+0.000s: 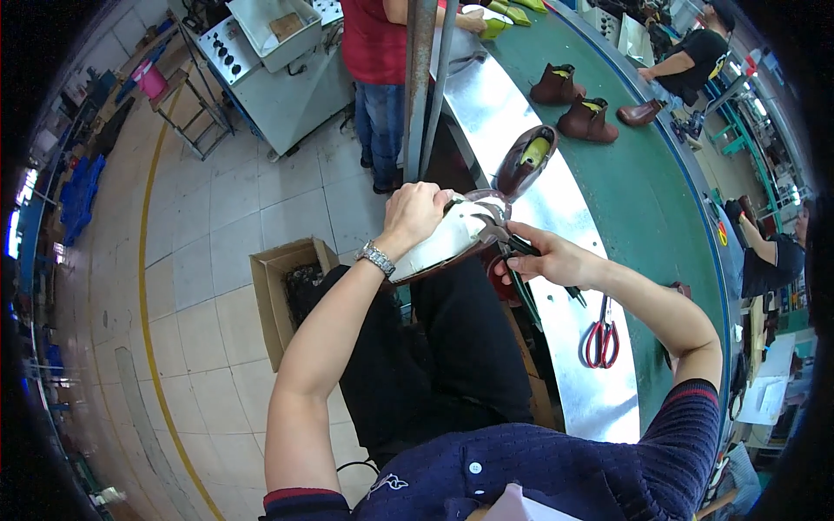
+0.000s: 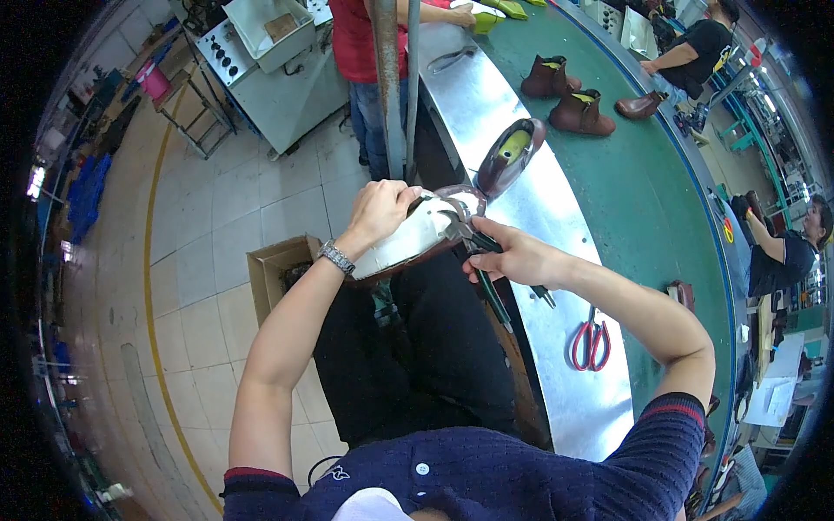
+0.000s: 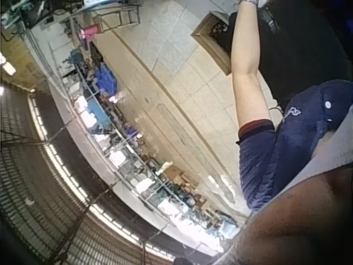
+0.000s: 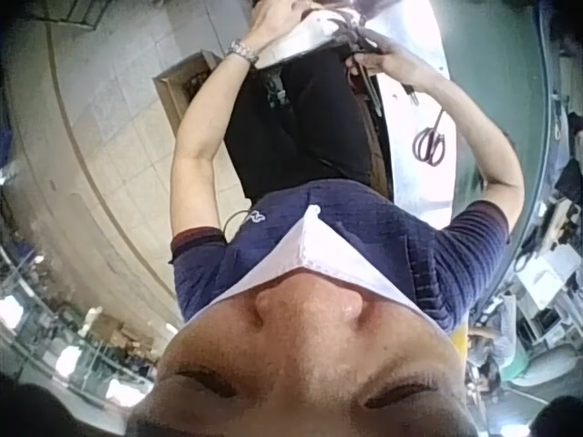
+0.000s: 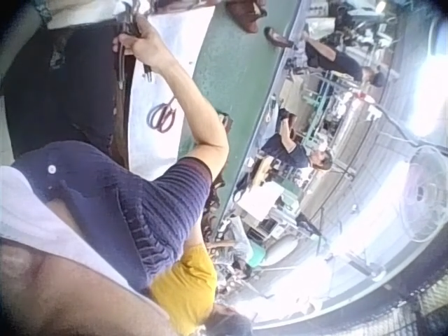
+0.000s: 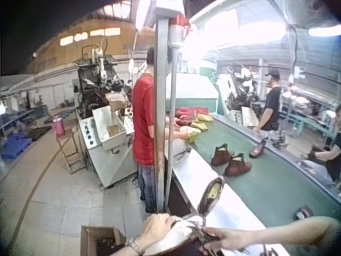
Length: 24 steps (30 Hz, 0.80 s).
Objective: Assembling and trimming shoe components on a last using pliers and scissors at a factory workstation.
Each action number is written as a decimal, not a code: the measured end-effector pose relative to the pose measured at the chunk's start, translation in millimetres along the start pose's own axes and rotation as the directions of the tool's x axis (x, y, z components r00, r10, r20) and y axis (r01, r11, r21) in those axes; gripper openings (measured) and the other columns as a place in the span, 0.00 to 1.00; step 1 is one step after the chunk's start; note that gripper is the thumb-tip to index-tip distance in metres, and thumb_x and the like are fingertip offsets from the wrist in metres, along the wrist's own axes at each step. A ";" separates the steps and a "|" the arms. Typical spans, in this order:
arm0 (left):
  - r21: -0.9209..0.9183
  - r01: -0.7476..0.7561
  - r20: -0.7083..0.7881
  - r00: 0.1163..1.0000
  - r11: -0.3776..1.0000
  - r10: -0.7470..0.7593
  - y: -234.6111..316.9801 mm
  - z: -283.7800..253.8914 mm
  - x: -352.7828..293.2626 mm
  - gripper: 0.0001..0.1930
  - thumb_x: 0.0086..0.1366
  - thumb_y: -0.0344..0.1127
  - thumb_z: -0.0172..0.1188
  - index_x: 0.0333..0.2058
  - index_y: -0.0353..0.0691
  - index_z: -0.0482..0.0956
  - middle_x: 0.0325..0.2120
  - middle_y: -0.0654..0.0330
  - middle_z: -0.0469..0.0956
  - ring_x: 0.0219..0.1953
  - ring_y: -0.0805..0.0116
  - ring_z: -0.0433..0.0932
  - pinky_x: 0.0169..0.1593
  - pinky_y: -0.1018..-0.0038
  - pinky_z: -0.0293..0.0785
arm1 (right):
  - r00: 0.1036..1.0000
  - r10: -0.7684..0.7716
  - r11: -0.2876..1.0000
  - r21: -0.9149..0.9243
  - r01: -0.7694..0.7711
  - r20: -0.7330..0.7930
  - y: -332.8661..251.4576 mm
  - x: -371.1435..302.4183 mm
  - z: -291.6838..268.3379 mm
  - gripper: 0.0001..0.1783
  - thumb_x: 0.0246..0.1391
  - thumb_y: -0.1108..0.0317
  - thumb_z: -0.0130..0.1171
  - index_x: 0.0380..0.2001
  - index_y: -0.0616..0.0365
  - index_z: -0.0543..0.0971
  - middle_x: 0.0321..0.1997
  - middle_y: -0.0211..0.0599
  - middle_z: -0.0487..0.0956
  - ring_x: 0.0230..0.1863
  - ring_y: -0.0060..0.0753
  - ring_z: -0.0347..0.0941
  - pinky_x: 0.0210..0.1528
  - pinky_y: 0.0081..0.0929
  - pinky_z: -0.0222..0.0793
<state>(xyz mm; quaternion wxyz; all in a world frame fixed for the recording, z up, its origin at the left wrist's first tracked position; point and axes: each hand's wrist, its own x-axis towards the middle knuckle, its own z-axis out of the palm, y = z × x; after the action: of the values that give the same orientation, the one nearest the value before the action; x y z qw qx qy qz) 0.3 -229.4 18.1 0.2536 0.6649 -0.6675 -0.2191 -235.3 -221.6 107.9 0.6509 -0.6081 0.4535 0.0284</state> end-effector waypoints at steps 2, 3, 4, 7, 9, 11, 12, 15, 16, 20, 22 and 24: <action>-0.168 0.047 0.104 0.994 0.985 -0.030 -4.8 -4.7 -4.8 0.21 0.61 0.51 0.59 0.29 0.34 0.82 0.27 0.46 0.80 0.31 0.48 0.80 0.35 0.59 0.74 | 0.997 0.015 0.999 -0.040 -0.012 0.077 -4.0 10.1 -4.7 0.35 0.65 0.70 0.47 0.70 0.57 0.45 0.48 0.39 0.77 0.50 0.28 0.74 0.53 0.28 0.69; -0.263 0.026 0.134 0.991 0.965 0.009 -10.7 -1.2 -14.1 0.22 0.58 0.53 0.62 0.29 0.35 0.82 0.27 0.46 0.81 0.30 0.50 0.81 0.35 0.60 0.74 | 0.997 0.006 0.999 -0.040 -0.003 0.077 -7.7 16.0 -8.5 0.35 0.65 0.70 0.47 0.70 0.57 0.45 0.48 0.39 0.77 0.50 0.28 0.74 0.53 0.28 0.69; -0.231 -0.048 0.142 0.986 0.972 0.083 0.2 -2.9 -28.3 0.30 0.52 0.60 0.65 0.33 0.31 0.81 0.27 0.44 0.80 0.30 0.51 0.81 0.36 0.61 0.75 | 0.991 0.026 0.989 -0.148 -0.006 0.130 -9.5 20.3 -13.2 0.35 0.65 0.71 0.47 0.70 0.57 0.45 0.47 0.38 0.77 0.49 0.28 0.74 0.53 0.28 0.70; 0.171 -0.274 -0.089 0.952 0.946 0.292 22.4 15.5 -77.0 0.43 0.41 0.44 0.76 0.52 0.24 0.67 0.48 0.40 0.72 0.53 0.49 0.71 0.57 0.62 0.65 | 0.971 0.187 0.947 -0.291 -0.139 0.146 -26.8 29.4 -19.5 0.36 0.65 0.70 0.48 0.70 0.55 0.45 0.37 0.36 0.76 0.39 0.25 0.74 0.43 0.26 0.74; 0.153 -0.220 -0.140 0.960 0.963 0.241 28.9 26.0 -88.7 0.43 0.40 0.38 0.75 0.54 0.25 0.66 0.50 0.41 0.71 0.56 0.48 0.68 0.60 0.61 0.62 | 0.982 0.142 0.944 -0.314 -0.096 0.124 -25.3 23.2 -5.0 0.37 0.65 0.68 0.49 0.70 0.55 0.43 0.30 0.32 0.73 0.33 0.23 0.72 0.38 0.27 0.75; 0.132 -0.169 -0.201 0.960 0.977 0.193 28.2 28.9 -93.7 0.44 0.39 0.31 0.75 0.56 0.26 0.65 0.53 0.43 0.70 0.58 0.47 0.65 0.63 0.60 0.59 | 0.999 -0.033 0.907 -0.419 0.033 0.009 -6.9 12.5 10.6 0.34 0.65 0.67 0.48 0.69 0.57 0.47 0.25 0.32 0.72 0.25 0.24 0.72 0.28 0.29 0.74; 0.111 -0.202 -0.239 0.945 0.973 0.223 28.8 29.8 -96.1 0.42 0.40 0.29 0.74 0.55 0.26 0.65 0.52 0.44 0.70 0.57 0.47 0.66 0.62 0.60 0.60 | 0.994 -0.105 0.876 -0.475 0.081 -0.024 0.4 6.2 16.4 0.33 0.65 0.66 0.48 0.68 0.59 0.49 0.23 0.35 0.74 0.23 0.27 0.73 0.28 0.30 0.74; 0.103 -0.239 -0.268 0.928 0.965 0.259 30.9 31.8 -99.5 0.40 0.41 0.27 0.73 0.55 0.26 0.66 0.50 0.44 0.71 0.56 0.48 0.68 0.61 0.61 0.62 | 0.963 -0.262 0.798 -0.576 0.177 -0.068 20.6 1.4 23.0 0.31 0.65 0.65 0.48 0.66 0.61 0.53 0.19 0.46 0.76 0.23 0.38 0.77 0.30 0.35 0.74; 0.108 -0.255 -0.274 0.921 0.961 0.275 30.3 32.3 -100.8 0.40 0.41 0.27 0.73 0.55 0.26 0.66 0.51 0.44 0.71 0.56 0.48 0.68 0.61 0.60 0.62 | 0.951 -0.298 0.757 -0.626 0.184 -0.080 24.5 1.7 23.4 0.30 0.64 0.65 0.49 0.65 0.61 0.54 0.19 0.49 0.76 0.23 0.46 0.77 0.30 0.39 0.73; 0.216 -0.318 -0.268 0.890 0.923 0.369 19.5 39.1 -102.9 0.39 0.45 0.31 0.71 0.56 0.25 0.65 0.52 0.42 0.70 0.56 0.46 0.67 0.62 0.58 0.62 | 0.941 -0.338 0.468 -0.872 0.143 -0.027 12.0 2.8 10.8 0.30 0.60 0.65 0.54 0.63 0.58 0.59 0.21 0.54 0.77 0.25 0.57 0.77 0.31 0.47 0.72; 0.299 -0.323 -0.265 0.876 0.898 0.403 16.1 44.3 -101.9 0.39 0.47 0.33 0.70 0.57 0.24 0.65 0.52 0.41 0.69 0.57 0.44 0.67 0.62 0.57 0.61 | 0.953 -0.302 0.350 -0.930 0.117 0.006 -18.0 -5.0 1.3 0.30 0.57 0.66 0.56 0.62 0.56 0.62 0.22 0.55 0.78 0.26 0.58 0.77 0.33 0.48 0.72; 0.395 -0.318 -0.240 0.870 0.862 0.431 10.0 47.8 -101.6 0.37 0.51 0.36 0.67 0.56 0.22 0.64 0.53 0.37 0.68 0.57 0.42 0.66 0.63 0.56 0.60 | 0.939 -0.342 0.526 -0.837 0.150 -0.047 -40.8 -9.8 2.2 0.30 0.57 0.67 0.55 0.62 0.55 0.63 0.25 0.57 0.78 0.29 0.59 0.77 0.36 0.50 0.71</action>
<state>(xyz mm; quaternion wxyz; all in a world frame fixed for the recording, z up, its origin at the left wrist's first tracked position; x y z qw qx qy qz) -38.9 -129.9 -17.5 0.2769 0.5805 -0.7629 0.0658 -215.8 -225.3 144.9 0.2386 -0.8978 0.3612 0.0809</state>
